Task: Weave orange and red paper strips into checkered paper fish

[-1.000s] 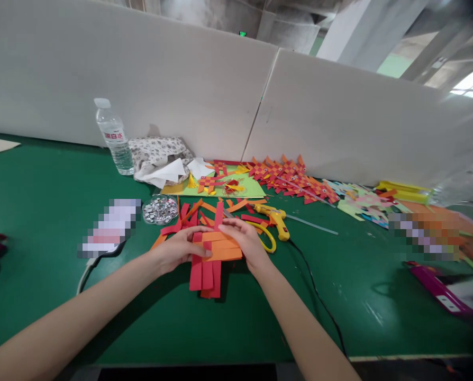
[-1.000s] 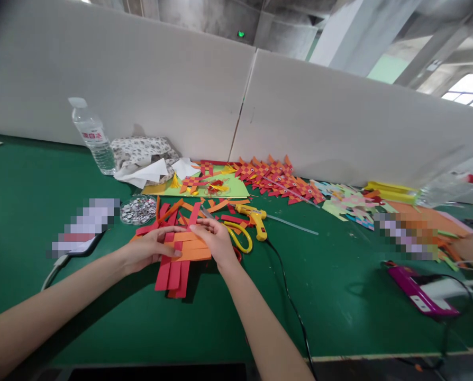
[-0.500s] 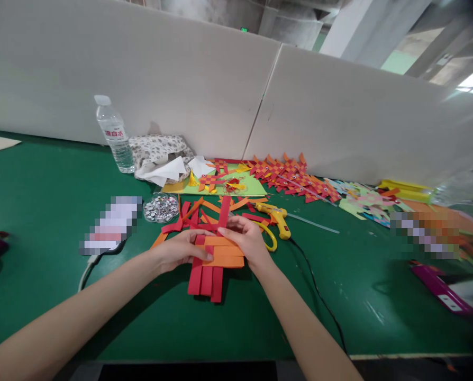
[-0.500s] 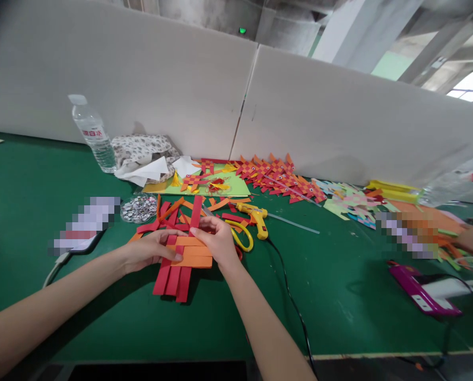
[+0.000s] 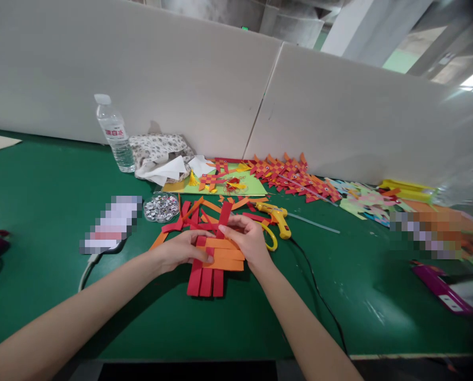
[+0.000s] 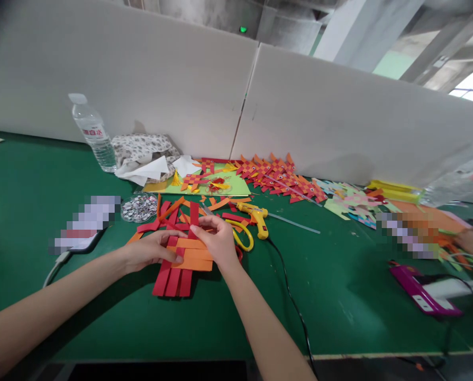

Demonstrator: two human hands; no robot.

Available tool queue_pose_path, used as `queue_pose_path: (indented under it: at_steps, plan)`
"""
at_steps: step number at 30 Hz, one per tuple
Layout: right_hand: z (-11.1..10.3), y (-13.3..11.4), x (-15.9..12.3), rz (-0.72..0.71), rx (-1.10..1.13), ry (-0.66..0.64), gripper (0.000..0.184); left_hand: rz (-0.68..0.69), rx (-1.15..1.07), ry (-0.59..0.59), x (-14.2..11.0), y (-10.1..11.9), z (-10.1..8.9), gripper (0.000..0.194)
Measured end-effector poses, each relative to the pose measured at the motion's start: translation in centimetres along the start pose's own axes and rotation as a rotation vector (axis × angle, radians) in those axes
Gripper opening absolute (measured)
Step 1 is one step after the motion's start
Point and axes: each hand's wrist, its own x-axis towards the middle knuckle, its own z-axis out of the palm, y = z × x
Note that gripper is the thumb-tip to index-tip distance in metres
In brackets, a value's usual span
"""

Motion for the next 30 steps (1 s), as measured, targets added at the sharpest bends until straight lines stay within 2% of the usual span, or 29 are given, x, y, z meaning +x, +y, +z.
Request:
queue_pose_path:
  at_steps: [10, 14, 24, 30]
  plan:
    - [0.3, -0.2, -0.1, -0.033, 0.031, 0.001, 0.022, -0.006, -0.036, 0.0, 0.1, -0.1, -0.1, 0.047]
    - [0.3, -0.5, -0.2, -0.035, 0.022, -0.004, 0.021, -0.006, -0.081, -0.009, 0.6, -0.6, -0.5, 0.042]
    - [0.2, -0.1, -0.1, -0.053, -0.026, 0.009, 0.022, -0.001, -0.144, 0.086, 0.8, -0.7, -0.4, 0.035]
    - [0.4, 0.1, -0.2, -0.052, -0.031, -0.016, 0.022, 0.014, -0.133, 0.093, 1.3, -1.0, -0.6, 0.039]
